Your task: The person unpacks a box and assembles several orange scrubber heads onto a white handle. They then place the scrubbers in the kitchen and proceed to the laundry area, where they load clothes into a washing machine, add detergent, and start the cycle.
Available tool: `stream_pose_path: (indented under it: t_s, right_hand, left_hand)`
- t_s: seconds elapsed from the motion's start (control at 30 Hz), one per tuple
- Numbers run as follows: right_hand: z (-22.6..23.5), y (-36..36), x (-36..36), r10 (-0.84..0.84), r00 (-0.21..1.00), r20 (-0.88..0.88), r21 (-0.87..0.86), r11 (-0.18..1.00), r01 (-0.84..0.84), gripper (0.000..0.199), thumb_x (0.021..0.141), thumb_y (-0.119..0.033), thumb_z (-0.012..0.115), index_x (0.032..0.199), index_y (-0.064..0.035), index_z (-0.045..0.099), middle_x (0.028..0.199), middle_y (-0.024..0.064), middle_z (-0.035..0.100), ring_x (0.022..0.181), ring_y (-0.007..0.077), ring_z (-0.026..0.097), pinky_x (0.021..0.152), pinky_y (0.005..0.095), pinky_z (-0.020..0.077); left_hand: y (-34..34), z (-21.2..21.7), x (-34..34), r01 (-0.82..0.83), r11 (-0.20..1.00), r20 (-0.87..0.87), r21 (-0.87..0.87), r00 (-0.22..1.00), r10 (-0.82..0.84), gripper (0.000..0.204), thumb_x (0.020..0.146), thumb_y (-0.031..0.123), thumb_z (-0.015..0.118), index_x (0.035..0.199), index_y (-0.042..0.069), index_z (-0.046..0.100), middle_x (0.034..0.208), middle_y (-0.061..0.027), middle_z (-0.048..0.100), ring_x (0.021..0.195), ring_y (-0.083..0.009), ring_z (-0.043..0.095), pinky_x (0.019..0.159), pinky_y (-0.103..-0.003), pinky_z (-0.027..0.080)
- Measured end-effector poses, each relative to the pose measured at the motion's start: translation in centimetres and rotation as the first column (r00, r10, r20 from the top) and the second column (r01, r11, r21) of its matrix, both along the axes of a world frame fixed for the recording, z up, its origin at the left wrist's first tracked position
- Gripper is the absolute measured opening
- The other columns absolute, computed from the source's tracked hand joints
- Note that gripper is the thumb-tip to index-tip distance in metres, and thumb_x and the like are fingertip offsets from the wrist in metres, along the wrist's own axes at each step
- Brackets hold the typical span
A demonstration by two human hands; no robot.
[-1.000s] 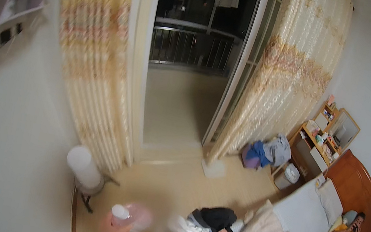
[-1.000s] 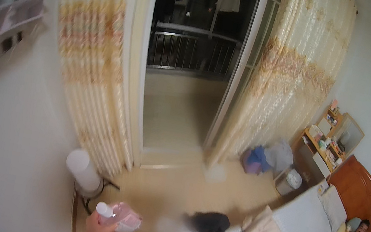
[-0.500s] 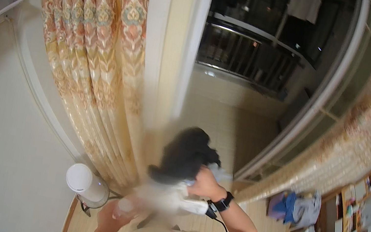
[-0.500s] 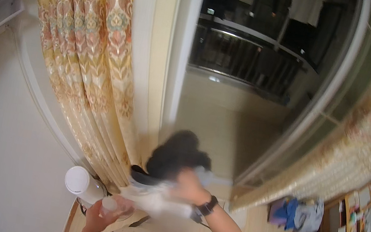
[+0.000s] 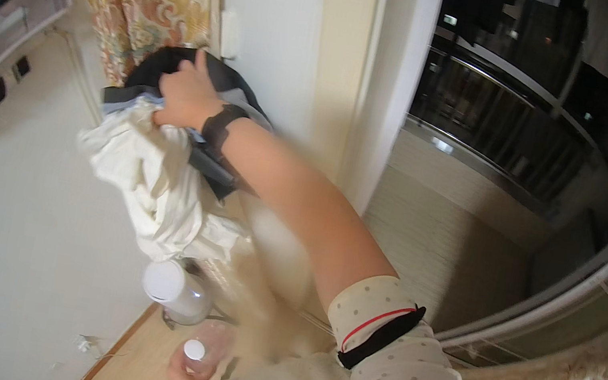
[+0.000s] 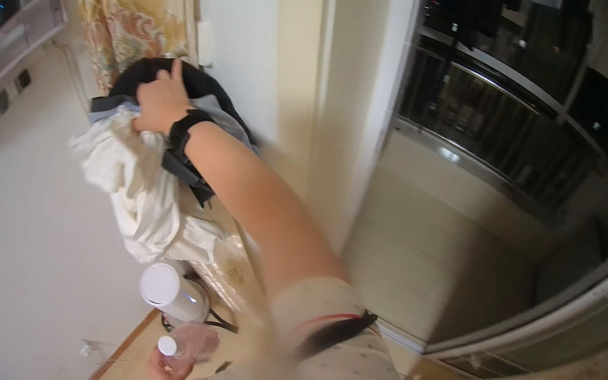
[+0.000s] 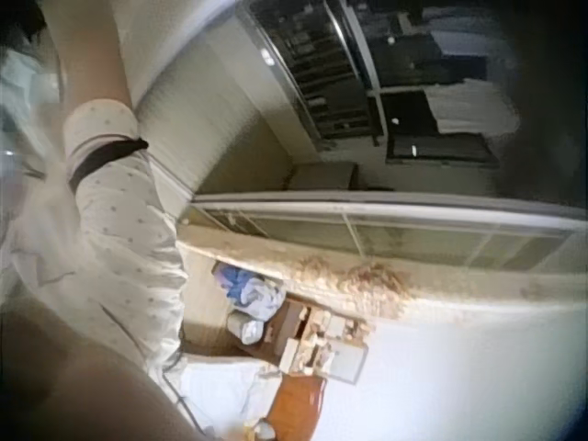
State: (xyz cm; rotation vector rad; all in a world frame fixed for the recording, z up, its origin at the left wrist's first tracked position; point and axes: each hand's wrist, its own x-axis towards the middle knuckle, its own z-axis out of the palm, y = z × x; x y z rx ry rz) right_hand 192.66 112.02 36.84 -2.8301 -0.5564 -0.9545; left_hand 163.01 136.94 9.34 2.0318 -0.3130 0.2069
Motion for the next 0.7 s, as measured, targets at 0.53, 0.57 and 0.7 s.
stream_pose_path:
  t_s: [0.53, 0.57, 0.7]
  right_hand:
    - [-9.3, -4.5, -10.9, 0.084, 0.994, 0.067, 0.058, 0.994, -0.088, 0.043, 0.050, -0.035, 0.066, 0.077, -0.0024, 0.067, 0.075, 0.0135, 0.062, 0.085, 0.0315, 0.053, 0.099, 0.0522, 0.0261]
    - [-10.2, -5.0, -13.5, 0.106, 0.990, -0.089, 0.019, 0.994, -0.104, 0.039, 0.048, -0.034, 0.065, 0.071, -0.0033, 0.066, 0.071, 0.0118, 0.061, 0.079, 0.0287, 0.054, 0.088, 0.0420, 0.0363]
    - [-18.5, -11.2, -20.4, 0.217, 0.973, 0.078, 0.278, 0.933, -0.230, 0.030, 0.046, -0.027, 0.063, 0.064, -0.0029, 0.061, 0.073, 0.0099, 0.056, 0.079, 0.0255, 0.051, 0.073, 0.0356, 0.0420]
  left_hand:
    - [-3.6, 1.4, -3.3, -0.027, 0.996, -0.023, 0.089, 0.999, 0.029, 0.046, 0.059, 0.013, 0.077, 0.099, 0.002, 0.059, 0.082, -0.0105, 0.063, 0.073, -0.0200, 0.060, 0.063, -0.031, 0.048]
    - [-4.4, 1.4, -3.5, 0.002, 0.998, -0.039, 0.055, 0.999, 0.000, 0.046, 0.059, 0.013, 0.077, 0.099, 0.001, 0.059, 0.082, -0.0100, 0.063, 0.074, -0.0187, 0.060, 0.063, -0.031, 0.048]
    - [-9.0, -0.2, -2.3, 0.176, 0.984, -0.131, 0.026, 0.977, -0.171, 0.048, 0.059, 0.012, 0.078, 0.100, -0.001, 0.057, 0.085, -0.0091, 0.063, 0.078, -0.0162, 0.060, 0.068, -0.030, 0.048]
